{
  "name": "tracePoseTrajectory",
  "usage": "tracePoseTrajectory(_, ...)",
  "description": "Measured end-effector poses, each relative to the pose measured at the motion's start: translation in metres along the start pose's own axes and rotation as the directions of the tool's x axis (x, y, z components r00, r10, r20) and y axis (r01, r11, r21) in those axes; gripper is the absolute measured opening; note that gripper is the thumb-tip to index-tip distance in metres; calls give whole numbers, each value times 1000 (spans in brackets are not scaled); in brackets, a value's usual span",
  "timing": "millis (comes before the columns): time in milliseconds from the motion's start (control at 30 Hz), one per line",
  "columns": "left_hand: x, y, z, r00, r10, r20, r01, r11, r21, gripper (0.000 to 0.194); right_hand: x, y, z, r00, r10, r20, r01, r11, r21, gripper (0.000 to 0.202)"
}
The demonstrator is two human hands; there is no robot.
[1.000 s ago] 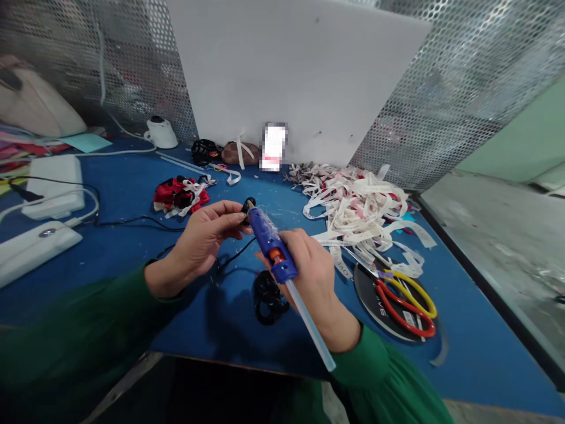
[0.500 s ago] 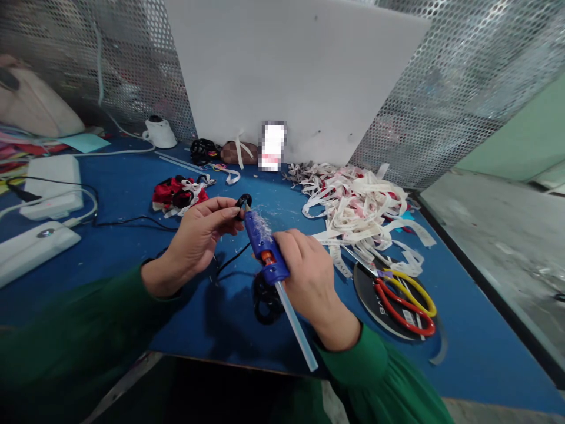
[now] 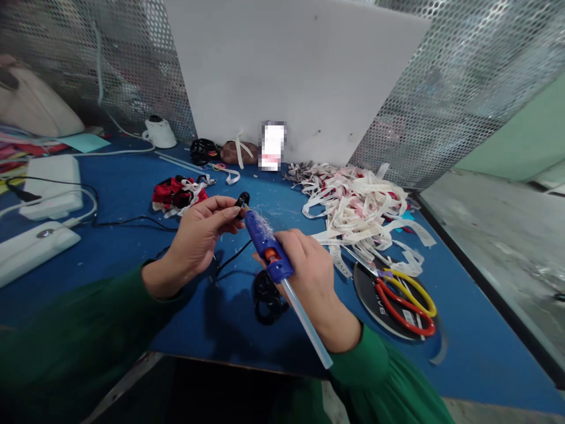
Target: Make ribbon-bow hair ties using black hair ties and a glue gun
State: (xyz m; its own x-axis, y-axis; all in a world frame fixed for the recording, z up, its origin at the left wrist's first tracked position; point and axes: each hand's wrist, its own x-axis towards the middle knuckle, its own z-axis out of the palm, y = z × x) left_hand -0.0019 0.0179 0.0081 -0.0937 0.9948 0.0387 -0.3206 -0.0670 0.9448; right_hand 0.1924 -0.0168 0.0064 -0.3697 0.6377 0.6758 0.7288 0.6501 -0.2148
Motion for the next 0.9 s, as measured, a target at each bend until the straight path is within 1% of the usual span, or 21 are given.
tracePoseTrajectory(233, 0, 0, 2, 999, 35, -12, -34, 998, 61, 17, 1, -1, -1, 1000, 17, 9, -17, 1000, 22, 10)
tracePoseTrajectory(333, -1, -1, 1, 999, 38, -4, -38, 997, 69, 16, 0, -4, -3, 998, 61, 17, -63, 994, 95, 16)
tracePoseTrajectory(400, -1, -2, 1, 999, 35, 1, -35, 997, 68, 16, -1, -4, -4, 991, 130, 44, -136, 973, 188, 20)
tracePoseTrajectory(500, -1, -2, 0, 1000, 10, 14, -10, 998, 56, 15, -4, -3, -3, 962, 262, 72, -269, 890, 369, 19)
tracePoseTrajectory(600, 0, -2, 0, 999, -33, 17, 32, 999, 31, 18, -6, 0, -1, 936, 349, 44, -322, 800, 506, 17)
tracePoseTrajectory(767, -1, -1, 1, 998, -57, 17, 57, 998, 14, 22, -2, 1, 2, 905, 423, 50, -367, 713, 598, 21)
tracePoseTrajectory(900, 0, -1, 1, 998, -58, 19, 58, 998, 0, 21, 1, 0, 4, 863, 493, 106, -427, 602, 675, 26)
